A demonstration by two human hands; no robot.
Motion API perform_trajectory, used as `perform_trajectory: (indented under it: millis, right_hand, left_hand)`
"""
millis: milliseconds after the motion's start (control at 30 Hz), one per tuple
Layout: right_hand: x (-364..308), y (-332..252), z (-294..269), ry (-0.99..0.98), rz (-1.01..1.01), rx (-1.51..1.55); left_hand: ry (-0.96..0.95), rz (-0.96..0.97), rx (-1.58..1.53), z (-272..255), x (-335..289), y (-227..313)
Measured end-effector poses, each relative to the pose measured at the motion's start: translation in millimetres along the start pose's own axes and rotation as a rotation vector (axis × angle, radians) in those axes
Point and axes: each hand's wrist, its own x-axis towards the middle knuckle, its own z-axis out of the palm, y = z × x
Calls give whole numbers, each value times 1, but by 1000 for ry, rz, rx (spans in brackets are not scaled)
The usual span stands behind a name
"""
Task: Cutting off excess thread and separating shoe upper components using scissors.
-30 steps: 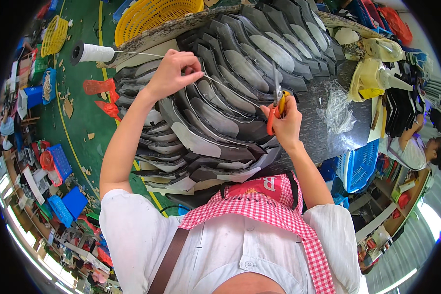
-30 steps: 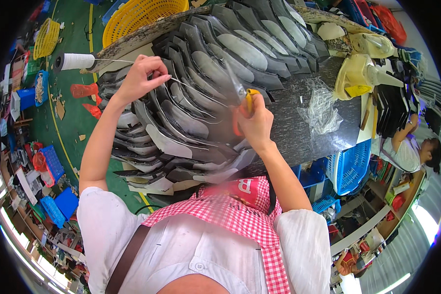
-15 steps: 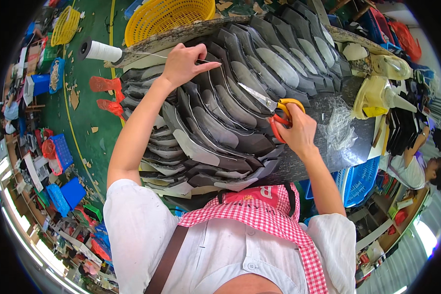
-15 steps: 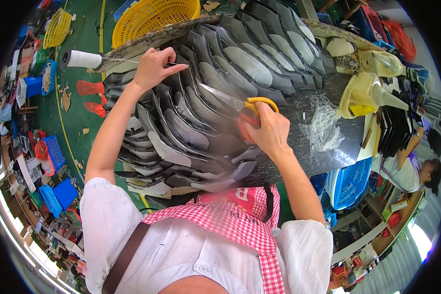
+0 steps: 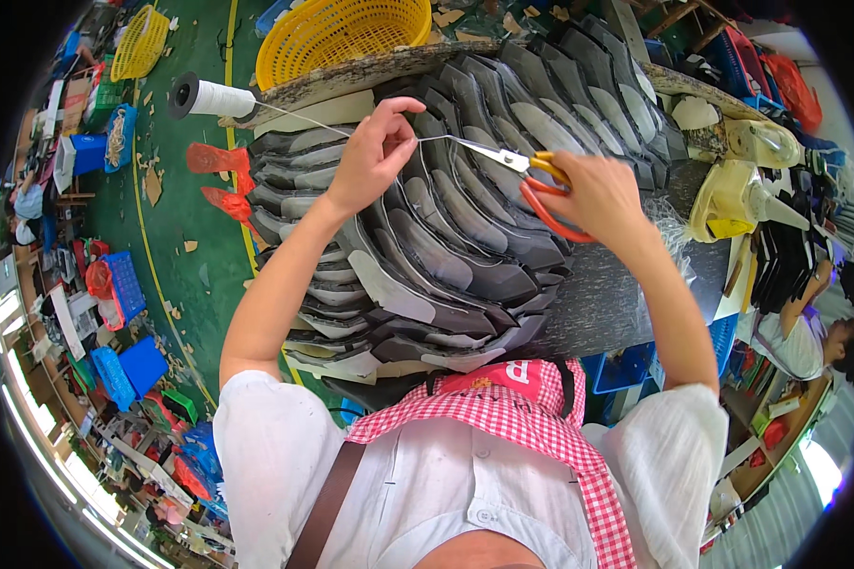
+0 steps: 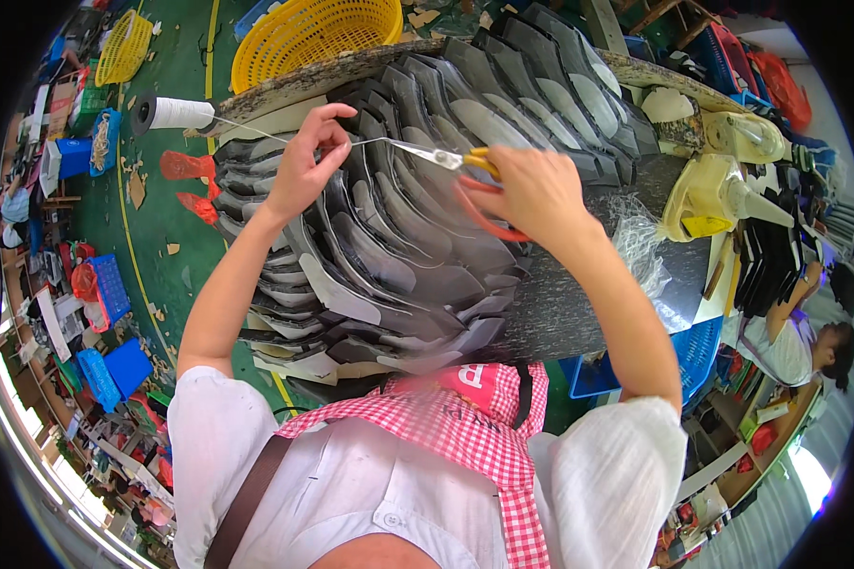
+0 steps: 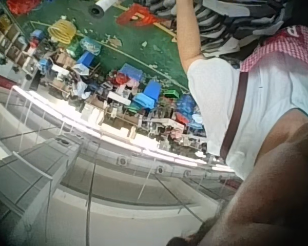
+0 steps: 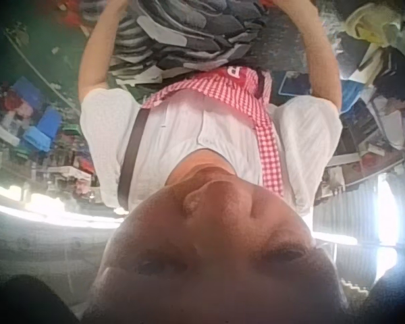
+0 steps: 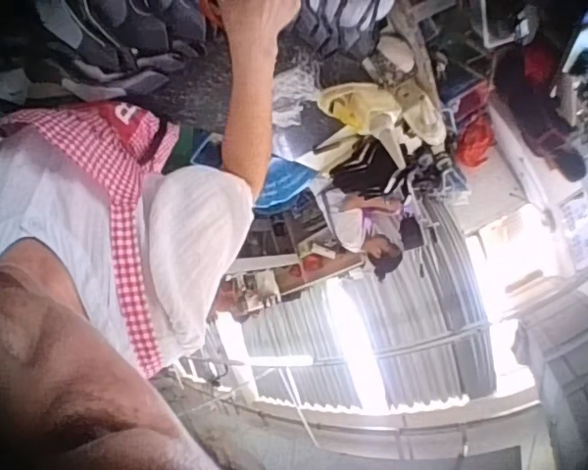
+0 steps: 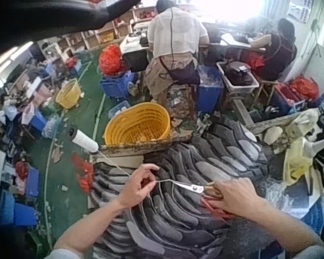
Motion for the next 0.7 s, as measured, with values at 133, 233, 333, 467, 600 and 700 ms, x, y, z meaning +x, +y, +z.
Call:
perform_trajectory:
  millis: [133,233,333,467,600,700]
  right_hand:
    - [-18,-6,14,296,-19,85]
    - [4,-7,1,431,-151,-86]
    - [18,-2,-11,320,-150,-125]
    - [32,7,-12,371,-155,-223]
    - [33,7,-22,216,-168,-131]
    - [35,7,-22,96,-93,-170]
  left_hand:
    - [31,45,-119,3,4,-8]
    - [-12,-10,-63,5,15,-12]
    - [-20,-71,-35,8,22,-15]
    - [40,44,127,12,30,-20]
    - [104,-13,219,8,29,-25]
    - [46,-42,44,6,24,-19]
